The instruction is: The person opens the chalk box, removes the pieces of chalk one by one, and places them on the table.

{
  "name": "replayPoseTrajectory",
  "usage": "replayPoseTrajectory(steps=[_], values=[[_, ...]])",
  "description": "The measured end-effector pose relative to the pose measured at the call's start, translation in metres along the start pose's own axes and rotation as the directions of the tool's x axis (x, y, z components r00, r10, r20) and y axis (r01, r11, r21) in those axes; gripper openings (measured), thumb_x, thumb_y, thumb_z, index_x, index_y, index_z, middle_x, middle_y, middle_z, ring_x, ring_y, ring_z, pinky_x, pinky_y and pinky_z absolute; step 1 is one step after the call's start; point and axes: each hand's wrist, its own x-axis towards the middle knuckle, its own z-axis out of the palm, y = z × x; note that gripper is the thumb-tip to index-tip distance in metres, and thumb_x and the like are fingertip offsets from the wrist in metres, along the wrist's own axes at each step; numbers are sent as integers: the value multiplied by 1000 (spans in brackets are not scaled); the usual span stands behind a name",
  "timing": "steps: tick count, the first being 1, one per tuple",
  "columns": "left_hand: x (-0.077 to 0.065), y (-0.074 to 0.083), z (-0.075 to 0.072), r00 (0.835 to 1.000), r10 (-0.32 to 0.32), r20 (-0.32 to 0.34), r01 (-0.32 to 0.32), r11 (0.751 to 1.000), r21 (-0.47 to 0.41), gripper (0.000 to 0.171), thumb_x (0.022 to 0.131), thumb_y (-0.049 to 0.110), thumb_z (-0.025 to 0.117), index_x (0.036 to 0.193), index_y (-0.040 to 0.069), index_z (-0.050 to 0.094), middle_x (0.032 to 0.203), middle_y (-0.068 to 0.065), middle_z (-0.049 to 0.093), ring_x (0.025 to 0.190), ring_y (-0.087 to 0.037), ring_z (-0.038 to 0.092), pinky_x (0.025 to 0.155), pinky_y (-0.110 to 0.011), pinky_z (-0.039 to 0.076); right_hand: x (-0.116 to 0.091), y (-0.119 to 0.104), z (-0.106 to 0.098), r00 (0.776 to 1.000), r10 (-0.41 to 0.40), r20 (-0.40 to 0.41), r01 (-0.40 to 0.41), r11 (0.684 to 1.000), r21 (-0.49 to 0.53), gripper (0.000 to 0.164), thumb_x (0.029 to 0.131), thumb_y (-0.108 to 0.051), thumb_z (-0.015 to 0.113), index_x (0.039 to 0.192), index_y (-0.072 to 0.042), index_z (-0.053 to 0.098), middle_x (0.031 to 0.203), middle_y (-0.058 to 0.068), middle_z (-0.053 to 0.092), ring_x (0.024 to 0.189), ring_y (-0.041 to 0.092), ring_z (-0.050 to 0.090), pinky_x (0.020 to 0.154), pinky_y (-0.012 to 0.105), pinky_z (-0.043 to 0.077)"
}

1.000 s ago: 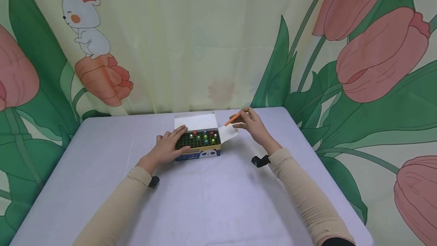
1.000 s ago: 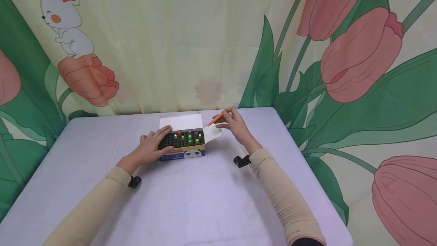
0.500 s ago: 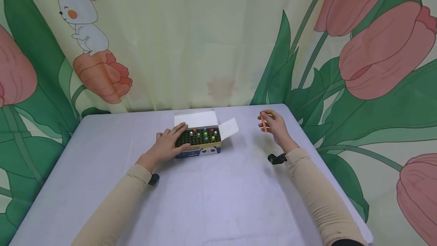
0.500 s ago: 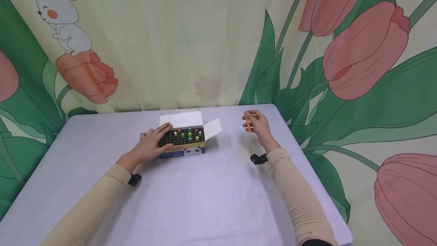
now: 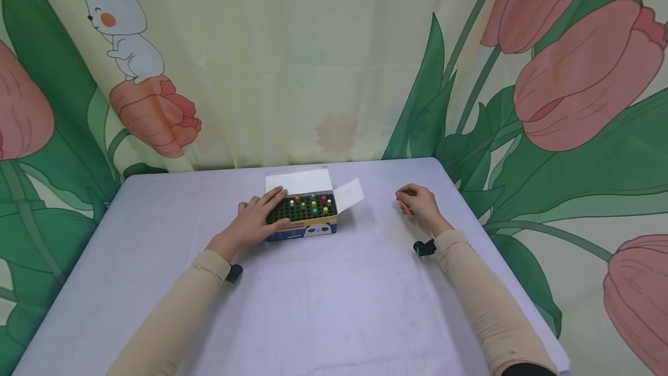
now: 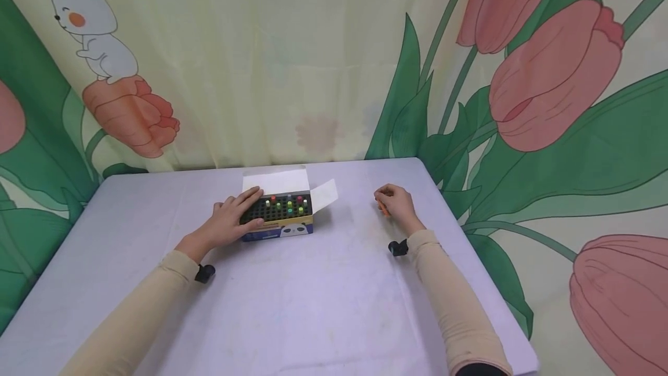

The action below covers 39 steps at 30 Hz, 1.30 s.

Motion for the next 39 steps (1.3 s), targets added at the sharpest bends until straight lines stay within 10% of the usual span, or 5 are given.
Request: replayPoseTrajectory(steps=[12,39], values=[[0,3,-1,1000,-3,-4,3,1000,3,84,100,66,54,167,27,22,174,3,17,132,-38,47,101,-69,31,-2,12,-4,994,4,-107,-36,954,-296,26,104,-27,62,116,-7,74,117,16,70,105,32,60,93,46,47],[0,5,-2,1000,-7,6,7,1000,9,83,101,63,54,167,26,22,174,2,16,132,-40,47,100,-67,31,-1,20,-8,986,64,-155,-109,948,-299,30,104,-28,65,120,-4,72,121,19,69,107,33,61,94,47,48]])
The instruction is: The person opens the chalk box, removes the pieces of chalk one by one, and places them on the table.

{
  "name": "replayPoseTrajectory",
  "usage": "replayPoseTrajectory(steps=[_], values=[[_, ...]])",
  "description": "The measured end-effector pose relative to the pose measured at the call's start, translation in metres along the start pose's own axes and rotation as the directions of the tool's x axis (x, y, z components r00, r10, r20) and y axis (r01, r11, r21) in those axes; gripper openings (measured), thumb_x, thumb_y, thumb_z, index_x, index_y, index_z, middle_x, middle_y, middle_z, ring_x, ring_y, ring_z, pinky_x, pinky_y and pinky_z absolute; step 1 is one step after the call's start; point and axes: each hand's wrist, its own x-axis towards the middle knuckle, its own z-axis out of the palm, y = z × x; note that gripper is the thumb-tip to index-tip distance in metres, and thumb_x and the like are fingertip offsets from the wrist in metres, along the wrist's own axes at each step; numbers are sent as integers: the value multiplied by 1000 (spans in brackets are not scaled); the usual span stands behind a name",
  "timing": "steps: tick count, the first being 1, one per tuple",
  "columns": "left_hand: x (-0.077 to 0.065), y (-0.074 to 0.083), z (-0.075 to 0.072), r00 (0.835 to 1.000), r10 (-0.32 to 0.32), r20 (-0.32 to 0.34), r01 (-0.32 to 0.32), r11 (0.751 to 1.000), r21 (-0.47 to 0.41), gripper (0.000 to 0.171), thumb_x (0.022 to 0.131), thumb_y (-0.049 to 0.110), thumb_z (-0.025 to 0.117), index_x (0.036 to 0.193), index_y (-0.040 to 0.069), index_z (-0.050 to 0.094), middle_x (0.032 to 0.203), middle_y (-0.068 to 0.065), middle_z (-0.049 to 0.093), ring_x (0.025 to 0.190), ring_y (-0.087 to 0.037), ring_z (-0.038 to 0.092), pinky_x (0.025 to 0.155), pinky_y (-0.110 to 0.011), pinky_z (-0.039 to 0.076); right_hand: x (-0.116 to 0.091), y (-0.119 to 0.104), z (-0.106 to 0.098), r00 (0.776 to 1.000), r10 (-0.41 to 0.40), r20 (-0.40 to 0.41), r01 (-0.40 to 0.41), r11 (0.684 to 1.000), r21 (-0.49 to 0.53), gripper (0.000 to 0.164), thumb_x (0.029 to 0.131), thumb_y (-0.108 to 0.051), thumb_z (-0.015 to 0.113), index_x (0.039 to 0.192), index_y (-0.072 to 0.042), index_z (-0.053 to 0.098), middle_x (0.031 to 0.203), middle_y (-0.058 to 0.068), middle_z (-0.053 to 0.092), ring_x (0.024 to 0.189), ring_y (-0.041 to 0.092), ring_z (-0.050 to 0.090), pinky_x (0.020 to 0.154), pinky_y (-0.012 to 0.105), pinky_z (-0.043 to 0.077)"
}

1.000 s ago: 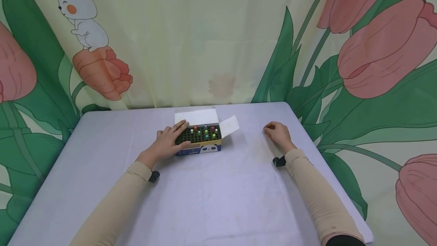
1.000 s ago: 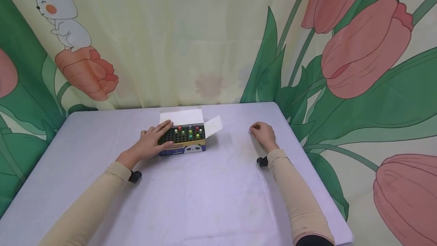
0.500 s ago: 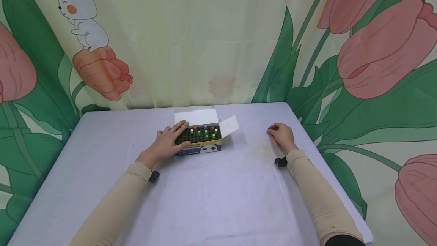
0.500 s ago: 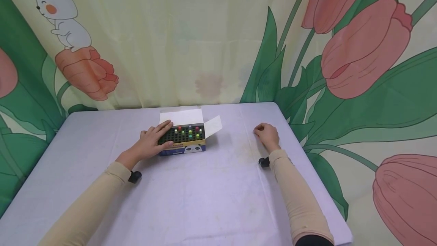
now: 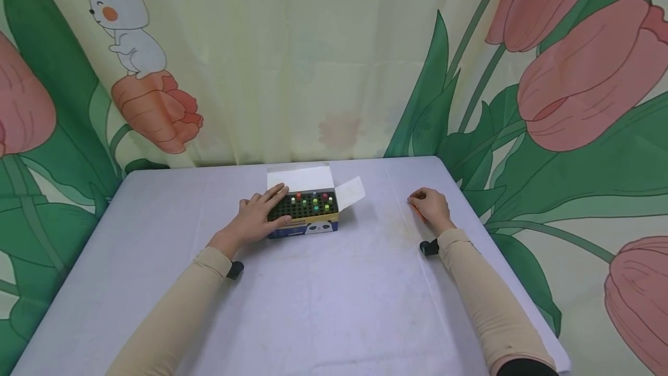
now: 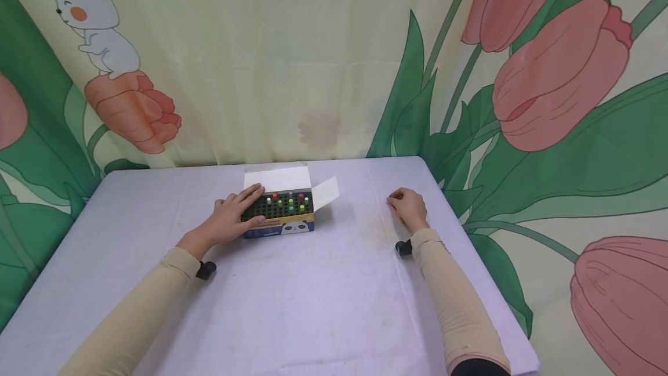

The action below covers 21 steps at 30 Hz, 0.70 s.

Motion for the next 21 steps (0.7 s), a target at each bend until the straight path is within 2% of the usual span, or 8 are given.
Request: replayPoseTrajectory(steps=[7,11,16,21], values=[[0,1,-1,1000,-3,-3,3,1000,9,83,101,62,55,167,25,21,174,1,17,132,-40,47,101,-68,31,2,-2,-2,1000,-15,-2,15,1000,4,34,103,-32,64,120,-3,72,119,19,70,103,31,62,89,44,49],[0,1,0,1000,3,-5,-3,1000,17,84,101,63,54,168,25,21,174,1,17,131,-39,48,99,-65,32,1,-13,-7,999,-34,3,34,998,49,36,105,-34,63,122,-4,70,119,18,68,103,32,63,86,42,51],[1,-1,1,1000,2,-2,-2,1000,21,84,101,64,54,168,25,20,174,2,16,129,-39,49,98,-64,32,0,-44,-13,994,-102,-28,104,993,57,35,105,-36,62,122,-6,70,124,17,66,112,35,60,93,49,50],[2,-2,1,1000,-10,2,10,1000,29,86,100,67,53,168,26,19,174,2,18,129,-38,49,98,-64,32,-2,-92,-10,977,-204,-66,208,977,49,33,105,-36,63,120,-8,72,124,15,69,113,35,62,93,51,51]])
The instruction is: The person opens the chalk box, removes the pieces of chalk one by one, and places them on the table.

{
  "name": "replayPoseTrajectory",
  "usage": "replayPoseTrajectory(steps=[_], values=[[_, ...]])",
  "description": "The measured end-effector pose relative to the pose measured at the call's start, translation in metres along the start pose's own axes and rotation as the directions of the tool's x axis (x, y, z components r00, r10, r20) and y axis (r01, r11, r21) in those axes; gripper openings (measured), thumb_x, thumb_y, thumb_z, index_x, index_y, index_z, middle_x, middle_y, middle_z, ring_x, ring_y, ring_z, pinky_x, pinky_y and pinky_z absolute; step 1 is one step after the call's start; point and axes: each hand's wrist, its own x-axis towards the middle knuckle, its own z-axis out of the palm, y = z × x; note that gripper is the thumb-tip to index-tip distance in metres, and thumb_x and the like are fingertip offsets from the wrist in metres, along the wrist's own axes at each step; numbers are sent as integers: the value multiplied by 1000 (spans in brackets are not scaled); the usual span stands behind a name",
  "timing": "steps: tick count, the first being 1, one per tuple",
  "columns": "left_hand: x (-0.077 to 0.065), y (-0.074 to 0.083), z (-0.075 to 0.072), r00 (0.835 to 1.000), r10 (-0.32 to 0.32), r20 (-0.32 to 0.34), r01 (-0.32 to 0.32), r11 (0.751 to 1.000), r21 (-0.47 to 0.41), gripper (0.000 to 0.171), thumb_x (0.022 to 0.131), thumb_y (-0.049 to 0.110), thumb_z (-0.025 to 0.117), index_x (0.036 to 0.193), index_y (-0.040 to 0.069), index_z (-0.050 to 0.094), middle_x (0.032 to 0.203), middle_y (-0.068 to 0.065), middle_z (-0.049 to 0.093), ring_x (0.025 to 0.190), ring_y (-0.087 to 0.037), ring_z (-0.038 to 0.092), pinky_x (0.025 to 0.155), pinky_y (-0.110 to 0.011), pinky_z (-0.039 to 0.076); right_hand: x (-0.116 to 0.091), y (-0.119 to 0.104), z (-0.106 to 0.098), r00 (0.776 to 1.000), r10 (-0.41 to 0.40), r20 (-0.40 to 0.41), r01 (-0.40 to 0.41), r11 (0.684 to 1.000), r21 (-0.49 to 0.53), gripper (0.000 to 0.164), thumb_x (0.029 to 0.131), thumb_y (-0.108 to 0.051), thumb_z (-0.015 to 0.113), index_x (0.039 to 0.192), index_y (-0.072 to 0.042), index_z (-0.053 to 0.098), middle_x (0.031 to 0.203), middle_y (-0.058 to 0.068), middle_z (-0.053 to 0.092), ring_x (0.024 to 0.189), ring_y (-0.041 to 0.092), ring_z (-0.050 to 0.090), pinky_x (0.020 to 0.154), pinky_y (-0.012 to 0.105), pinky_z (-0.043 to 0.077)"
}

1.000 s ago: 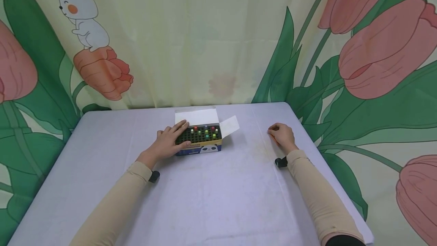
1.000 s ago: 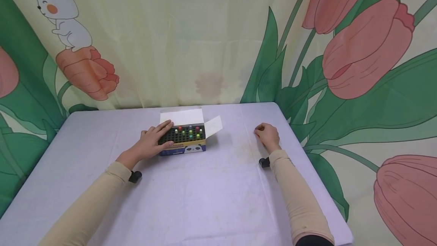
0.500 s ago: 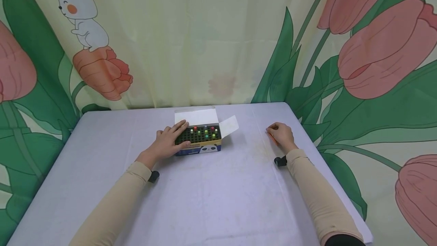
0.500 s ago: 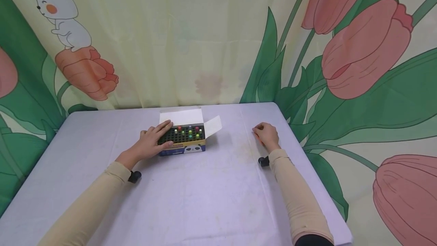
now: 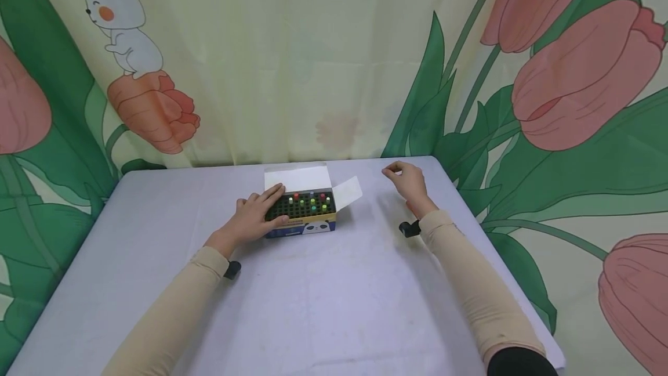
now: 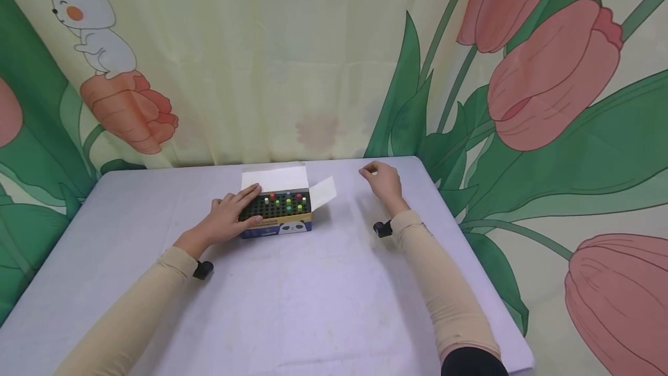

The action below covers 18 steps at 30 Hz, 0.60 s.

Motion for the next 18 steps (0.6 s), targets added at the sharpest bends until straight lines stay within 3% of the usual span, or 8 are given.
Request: replayPoseTrajectory(steps=[10,14,18], values=[[0,-1,-2,1000,-1,6,1,1000,4,88,99,68,52,168,26,18,174,2,18,131,-38,48,99,-64,30,-9,-99,24,976,-213,33,212,977,25,27,102,-37,68,117,-16,76,120,5,74,102,27,69,83,44,55],[1,-2,-1,1000,4,-3,-4,1000,4,88,99,68,52,168,25,19,174,2,19,130,-39,49,99,-64,30,-15,-117,39,960,-266,92,266,964,18,24,102,-34,69,117,-16,76,117,2,74,99,23,69,82,41,55],[0,-3,1,1000,4,-14,-4,1000,0,88,99,68,53,168,25,19,174,1,20,129,-38,49,98,-63,31,-20,-118,56,944,-279,178,290,956,-38,21,101,-31,69,115,-16,76,116,1,75,97,21,68,83,38,55]])
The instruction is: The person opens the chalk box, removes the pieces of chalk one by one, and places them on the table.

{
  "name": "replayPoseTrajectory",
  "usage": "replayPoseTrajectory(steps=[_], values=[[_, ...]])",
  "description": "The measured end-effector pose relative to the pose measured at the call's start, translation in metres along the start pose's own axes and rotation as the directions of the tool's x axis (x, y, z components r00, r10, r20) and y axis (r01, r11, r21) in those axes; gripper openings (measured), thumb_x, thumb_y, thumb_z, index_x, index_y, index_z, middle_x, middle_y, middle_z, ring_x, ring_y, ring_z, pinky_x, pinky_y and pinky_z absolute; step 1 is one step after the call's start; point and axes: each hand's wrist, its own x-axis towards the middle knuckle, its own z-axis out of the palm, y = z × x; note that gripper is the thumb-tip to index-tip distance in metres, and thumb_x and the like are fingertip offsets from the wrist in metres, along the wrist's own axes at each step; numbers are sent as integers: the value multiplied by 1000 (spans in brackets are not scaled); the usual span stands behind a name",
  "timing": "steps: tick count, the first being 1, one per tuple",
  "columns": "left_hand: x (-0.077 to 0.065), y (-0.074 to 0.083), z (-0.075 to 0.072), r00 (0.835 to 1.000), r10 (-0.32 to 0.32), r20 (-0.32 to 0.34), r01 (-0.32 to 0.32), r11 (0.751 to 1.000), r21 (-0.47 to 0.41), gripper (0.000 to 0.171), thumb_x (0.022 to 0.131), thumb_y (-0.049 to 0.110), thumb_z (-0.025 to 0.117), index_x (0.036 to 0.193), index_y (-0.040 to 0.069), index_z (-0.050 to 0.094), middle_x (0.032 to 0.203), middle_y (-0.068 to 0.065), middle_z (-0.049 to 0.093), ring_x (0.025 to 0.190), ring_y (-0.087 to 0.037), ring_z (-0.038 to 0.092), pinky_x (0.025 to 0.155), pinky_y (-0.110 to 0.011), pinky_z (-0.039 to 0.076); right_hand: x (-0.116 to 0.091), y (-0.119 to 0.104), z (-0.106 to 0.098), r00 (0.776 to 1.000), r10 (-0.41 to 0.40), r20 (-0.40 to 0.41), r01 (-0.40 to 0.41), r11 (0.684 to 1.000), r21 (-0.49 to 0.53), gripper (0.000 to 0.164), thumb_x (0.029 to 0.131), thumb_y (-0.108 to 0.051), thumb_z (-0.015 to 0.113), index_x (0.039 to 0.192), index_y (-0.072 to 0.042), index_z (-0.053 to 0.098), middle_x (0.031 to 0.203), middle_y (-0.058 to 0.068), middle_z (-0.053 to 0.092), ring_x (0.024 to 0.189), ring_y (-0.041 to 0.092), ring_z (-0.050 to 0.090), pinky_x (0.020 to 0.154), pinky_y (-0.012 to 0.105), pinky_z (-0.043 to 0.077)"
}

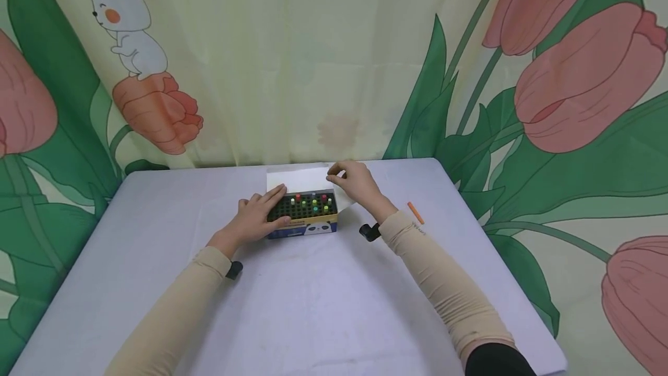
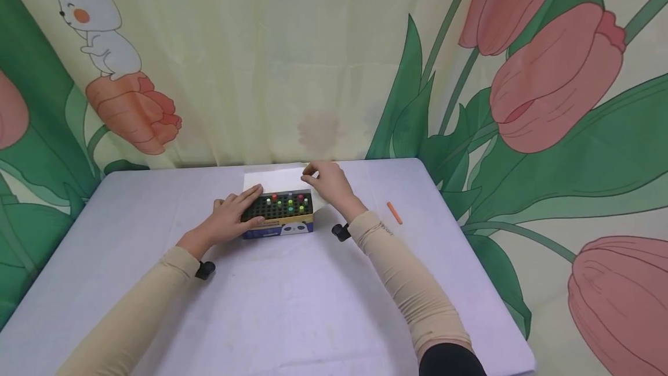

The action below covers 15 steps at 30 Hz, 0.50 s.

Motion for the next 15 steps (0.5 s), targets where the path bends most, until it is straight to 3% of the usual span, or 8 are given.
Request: replayPoseTrajectory(steps=[8,15], values=[[0,3,2,1000,6,-5,-6,1000,0,87,99,67,53,168,24,21,174,1,20,127,-38,50,96,-63,32,-8,8,18,994,10,107,-3,998,-61,20,101,-28,70,115,-15,77,116,2,75,100,21,67,87,39,55],[-1,5,0,1000,-1,0,1,1000,1,87,99,66,54,167,23,22,174,1,20,126,-38,51,96,-63,32,-15,17,19,979,-8,203,14,999,-29,20,98,-24,75,115,-14,77,107,1,73,84,16,63,71,30,52]])
